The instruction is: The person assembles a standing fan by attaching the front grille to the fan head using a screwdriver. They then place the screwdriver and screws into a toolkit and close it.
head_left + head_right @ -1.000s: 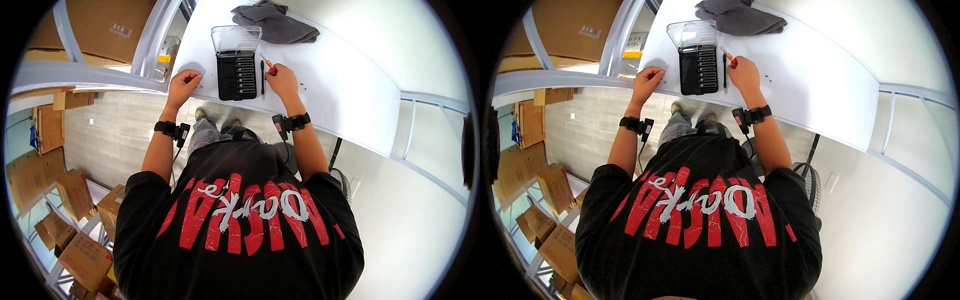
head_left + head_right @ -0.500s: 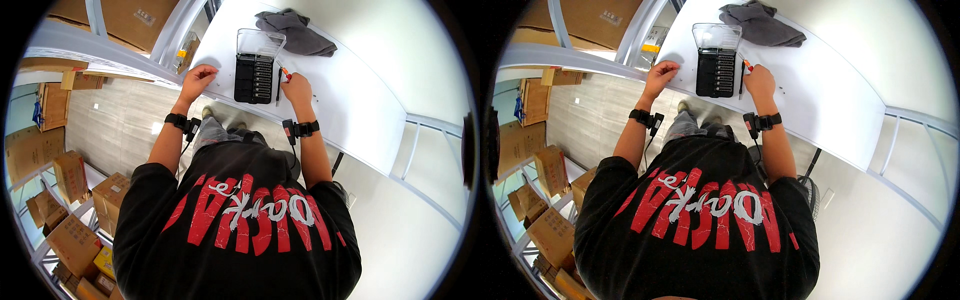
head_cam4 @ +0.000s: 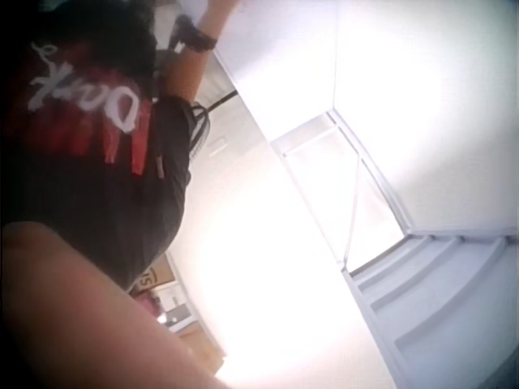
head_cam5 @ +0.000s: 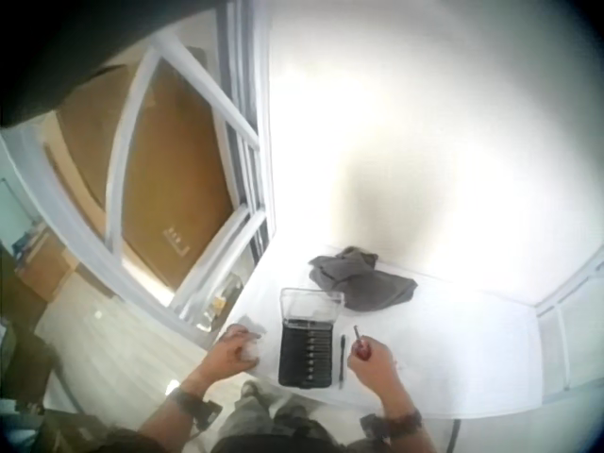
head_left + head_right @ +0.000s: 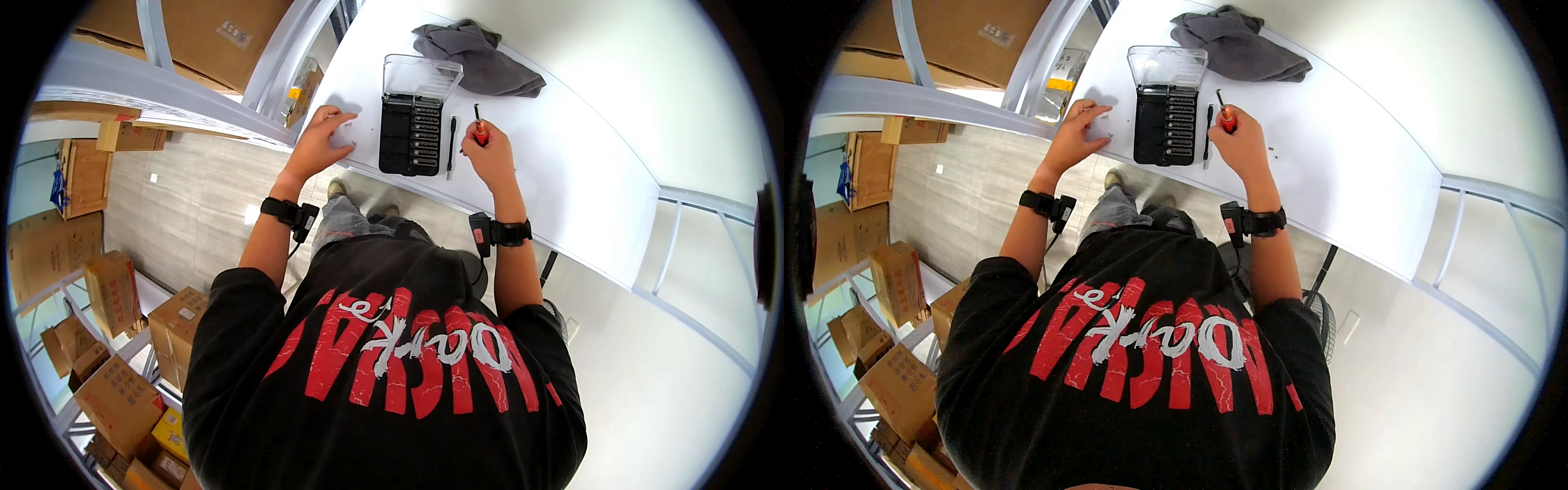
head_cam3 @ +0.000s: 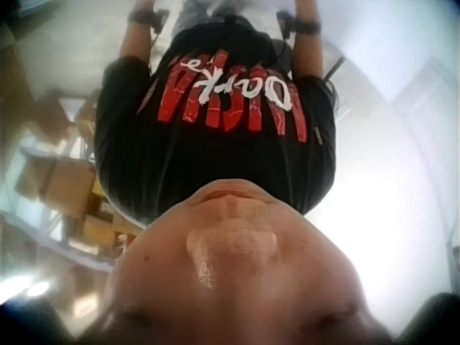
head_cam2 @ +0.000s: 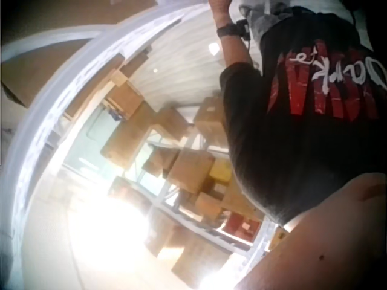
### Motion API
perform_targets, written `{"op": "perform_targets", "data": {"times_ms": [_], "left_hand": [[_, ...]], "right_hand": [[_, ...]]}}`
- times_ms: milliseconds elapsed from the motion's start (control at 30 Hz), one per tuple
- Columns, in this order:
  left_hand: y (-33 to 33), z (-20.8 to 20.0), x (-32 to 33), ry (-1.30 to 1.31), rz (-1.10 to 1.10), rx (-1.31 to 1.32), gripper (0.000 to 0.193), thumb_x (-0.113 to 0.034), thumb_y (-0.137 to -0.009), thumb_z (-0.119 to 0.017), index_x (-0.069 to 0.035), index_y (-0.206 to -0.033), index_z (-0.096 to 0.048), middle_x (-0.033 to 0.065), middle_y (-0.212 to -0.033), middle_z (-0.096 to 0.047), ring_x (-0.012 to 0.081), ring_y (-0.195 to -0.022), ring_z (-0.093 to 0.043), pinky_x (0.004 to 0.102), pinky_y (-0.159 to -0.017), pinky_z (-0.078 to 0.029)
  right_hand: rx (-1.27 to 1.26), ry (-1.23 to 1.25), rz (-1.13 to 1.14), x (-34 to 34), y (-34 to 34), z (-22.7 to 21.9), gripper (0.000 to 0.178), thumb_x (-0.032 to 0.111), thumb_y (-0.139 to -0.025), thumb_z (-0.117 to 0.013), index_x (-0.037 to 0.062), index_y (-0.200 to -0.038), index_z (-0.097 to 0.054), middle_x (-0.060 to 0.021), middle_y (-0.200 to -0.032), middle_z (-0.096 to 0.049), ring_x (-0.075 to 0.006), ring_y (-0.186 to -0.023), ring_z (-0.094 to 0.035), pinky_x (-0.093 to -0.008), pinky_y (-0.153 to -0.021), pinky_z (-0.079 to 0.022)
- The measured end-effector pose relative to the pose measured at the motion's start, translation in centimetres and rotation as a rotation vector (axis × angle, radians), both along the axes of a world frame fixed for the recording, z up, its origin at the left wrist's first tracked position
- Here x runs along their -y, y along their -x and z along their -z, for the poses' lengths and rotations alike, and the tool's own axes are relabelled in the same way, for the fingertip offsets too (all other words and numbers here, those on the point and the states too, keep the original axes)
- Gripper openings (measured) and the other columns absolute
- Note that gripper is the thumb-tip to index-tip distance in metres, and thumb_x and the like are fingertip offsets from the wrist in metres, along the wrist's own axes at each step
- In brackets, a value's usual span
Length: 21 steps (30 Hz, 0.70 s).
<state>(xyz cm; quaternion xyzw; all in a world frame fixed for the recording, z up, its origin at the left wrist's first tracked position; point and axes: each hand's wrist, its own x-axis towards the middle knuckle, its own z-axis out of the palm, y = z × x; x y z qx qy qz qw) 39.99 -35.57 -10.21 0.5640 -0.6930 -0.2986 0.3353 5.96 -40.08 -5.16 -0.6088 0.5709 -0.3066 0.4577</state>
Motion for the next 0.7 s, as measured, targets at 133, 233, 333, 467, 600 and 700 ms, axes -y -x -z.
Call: {"op": "perform_targets", "data": {"times_ms": [133, 233, 333, 467, 600, 700], "left_hand": [[-0.2, -0.4, 0.4, -0.04, -0.004, 0.066, 0.048, -0.007, -0.076, -0.084, -0.012, -0.122, -0.072, 0.0073, -0.125, -0.059, 0.0255, -0.105, -0.062, 0.0346, -0.086, -0.054], [-0.5, 0.5, 0.6, 0.029, 0.075, 0.079, 0.036, -0.005, -0.077, -0.082, -0.011, -0.113, -0.076, 0.0076, -0.121, -0.062, 0.0264, -0.105, -0.062, 0.036, -0.085, -0.054], [-0.3, 0.7, 0.5, 0.135, 0.115, 0.104, 0.026, -0.004, -0.079, -0.078, -0.009, -0.105, -0.077, 0.0081, -0.112, -0.065, 0.0275, -0.103, -0.064, 0.0368, -0.083, -0.055], [0.4, 1.1, 0.4, 0.166, 0.125, 0.155, 0.016, -0.005, -0.083, -0.074, -0.007, -0.098, -0.076, 0.0075, -0.104, -0.067, 0.0292, -0.095, -0.066, 0.0377, -0.082, -0.055], [0.9, 0.8, 0.4, 0.193, 0.117, 0.177, 0.009, -0.006, -0.085, -0.07, -0.004, -0.093, -0.073, 0.0085, -0.1, -0.068, 0.0316, -0.09, -0.067, 0.0398, -0.08, -0.055], [1.3, 0.5, 0.5, 0.203, 0.122, 0.177, 0.007, -0.005, -0.086, -0.067, -0.001, -0.092, -0.069, 0.0106, -0.099, -0.066, 0.0343, -0.091, -0.065, 0.0419, -0.08, -0.054]], "right_hand": [[-0.008, 0.101, -0.077, -0.3, -1.3, 1.4, 0.011, 0.011, -0.082, -0.066, 0.0019, -0.083, -0.059, -0.0041, -0.065, -0.051, -0.0117, -0.062, -0.044, -0.0286, -0.06, -0.043], [-0.029, 0.084, -0.082, -0.4, -2.3, 1.3, 0.011, 0.013, -0.082, -0.066, 0.0023, -0.086, -0.063, -0.0064, -0.067, -0.057, -0.0135, -0.06, -0.048, -0.0293, -0.06, -0.045], [-0.146, 0.101, -0.1, -0.1, -2.4, 2.2, 0.015, 0.016, -0.083, -0.067, 0.0025, -0.091, -0.067, -0.0088, -0.07, -0.062, -0.0165, -0.059, -0.053, -0.0304, -0.061, -0.047], [-0.173, 0.096, -0.082, 0.1, -2.6, 2.7, 0.019, 0.019, -0.085, -0.068, 0.0016, -0.094, -0.069, -0.0106, -0.072, -0.066, -0.019, -0.06, -0.057, -0.0319, -0.062, -0.049], [-0.145, 0.109, -0.056, 0.2, -2.6, 2.5, 0.021, 0.02, -0.087, -0.07, 0.001, -0.095, -0.069, -0.0115, -0.074, -0.067, -0.0202, -0.063, -0.061, -0.0324, -0.064, -0.051], [-0.152, 0.135, -0.061, 0.0, -2.3, 2.4, 0.021, 0.021, -0.088, -0.071, 0.0016, -0.097, -0.07, -0.0122, -0.077, -0.068, -0.0222, -0.066, -0.063, -0.0332, -0.066, -0.052]]}}
